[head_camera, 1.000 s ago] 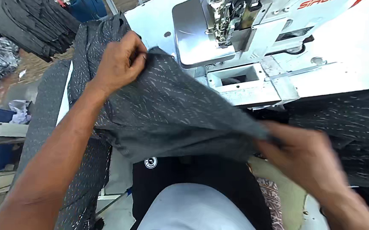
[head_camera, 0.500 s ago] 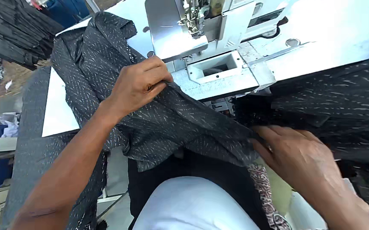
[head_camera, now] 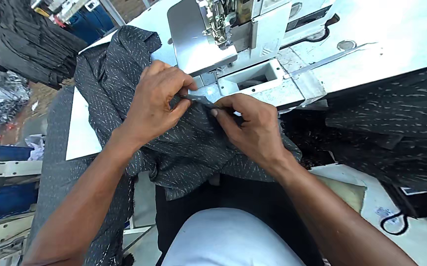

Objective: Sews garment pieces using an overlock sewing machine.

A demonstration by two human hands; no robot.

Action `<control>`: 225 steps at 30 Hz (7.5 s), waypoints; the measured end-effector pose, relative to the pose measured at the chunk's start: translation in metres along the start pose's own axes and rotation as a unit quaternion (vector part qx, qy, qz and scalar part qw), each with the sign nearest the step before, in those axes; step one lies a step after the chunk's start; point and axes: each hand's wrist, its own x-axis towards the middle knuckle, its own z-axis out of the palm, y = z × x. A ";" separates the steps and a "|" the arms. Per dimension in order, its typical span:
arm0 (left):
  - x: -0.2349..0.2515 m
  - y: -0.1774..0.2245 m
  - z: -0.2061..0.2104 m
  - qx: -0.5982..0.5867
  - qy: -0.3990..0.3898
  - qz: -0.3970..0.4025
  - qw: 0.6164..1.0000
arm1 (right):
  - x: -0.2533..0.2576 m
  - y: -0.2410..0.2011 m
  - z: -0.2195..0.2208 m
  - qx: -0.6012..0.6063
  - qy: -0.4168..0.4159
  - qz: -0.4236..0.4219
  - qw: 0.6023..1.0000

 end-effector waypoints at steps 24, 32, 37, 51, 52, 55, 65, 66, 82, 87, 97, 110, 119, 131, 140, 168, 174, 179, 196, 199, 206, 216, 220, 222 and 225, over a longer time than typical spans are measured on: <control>0.055 -0.014 0.014 -0.019 0.025 0.140 0.990 | 0.051 0.032 -0.029 -0.055 0.030 0.062 0.996; 0.010 -0.009 0.012 0.102 0.088 0.257 0.957 | 0.043 0.037 -0.013 0.000 0.052 -0.035 0.998; 0.065 -0.020 0.011 -0.107 0.066 -0.029 0.992 | 0.045 0.021 -0.031 0.205 -0.059 0.156 0.964; 0.045 -0.012 0.052 0.092 0.035 -0.051 0.994 | 0.058 0.041 -0.037 0.255 -0.067 0.260 0.929; 0.043 -0.012 0.054 0.086 0.035 -0.060 0.994 | 0.057 0.041 -0.037 0.269 -0.064 0.268 0.923; 0.045 -0.013 0.056 0.088 0.040 -0.072 0.993 | 0.061 0.039 -0.038 0.314 -0.064 0.293 0.901; 0.049 -0.005 0.068 0.032 0.044 -0.132 0.990 | 0.065 0.042 -0.030 0.340 0.009 0.298 0.892; 0.051 -0.005 0.067 0.025 0.036 -0.138 0.989 | 0.065 0.041 -0.029 0.333 0.015 0.296 0.895; 0.056 -0.034 0.054 0.008 0.027 -0.102 0.994 | 0.059 0.032 -0.036 0.226 -0.010 0.263 0.938; 0.088 -0.084 0.043 -0.011 -0.045 -0.053 0.998 | 0.058 0.028 -0.026 0.196 -0.006 0.260 0.946; -0.056 -0.035 0.017 0.126 0.059 -0.340 0.930 | 0.015 0.022 -0.050 0.205 -0.175 0.221 0.937; -0.109 -0.111 -0.090 0.000 0.280 -0.472 0.836 | -0.072 0.030 -0.058 0.310 -0.241 0.303 0.868; -0.059 -0.032 0.010 0.063 0.041 -0.225 0.971 | -0.116 0.037 -0.047 0.330 -0.183 0.359 0.854; -0.075 0.099 0.087 -0.349 -0.053 -0.323 0.878 | -0.121 -0.044 -0.029 -0.221 -0.166 0.061 0.959; -0.088 0.102 0.090 -0.503 -0.008 -0.415 0.758 | -0.121 -0.039 -0.015 -0.127 -0.195 0.035 0.972; 0.034 0.015 0.056 0.062 -0.018 -0.248 0.966 | -0.104 0.023 -0.055 0.378 -0.191 0.334 0.842; 0.047 -0.007 0.057 0.051 -0.044 -0.266 0.962 | -0.090 0.020 -0.053 0.385 -0.183 0.284 0.859; 0.078 -0.048 0.054 0.059 -0.079 -0.279 0.955 | -0.056 0.017 -0.044 0.384 -0.144 0.275 0.869; 0.158 -0.178 0.044 0.100 -0.129 -0.281 0.946 | 0.061 0.023 -0.013 0.451 -0.107 0.331 0.822; 0.159 -0.182 0.040 0.163 0.010 -0.223 0.961 | 0.066 0.020 -0.012 0.443 -0.103 0.347 0.820; 0.063 -0.019 0.047 -0.140 0.185 -0.059 0.971 | 0.068 0.027 -0.015 0.441 -0.119 0.347 0.819; 0.046 -0.051 0.059 -0.154 0.085 0.019 0.984 | 0.073 0.018 -0.016 0.387 -0.097 0.380 0.834; 0.055 -0.071 0.058 -0.146 0.085 0.044 0.985 | 0.089 0.009 -0.009 0.342 -0.045 0.438 0.830; 0.059 -0.083 0.057 -0.139 0.087 0.052 0.985 | 0.090 0.006 -0.007 0.351 -0.022 0.453 0.819; 0.059 -0.094 0.056 -0.138 0.087 0.039 0.986 | 0.075 0.001 -0.008 0.338 -0.025 0.432 0.836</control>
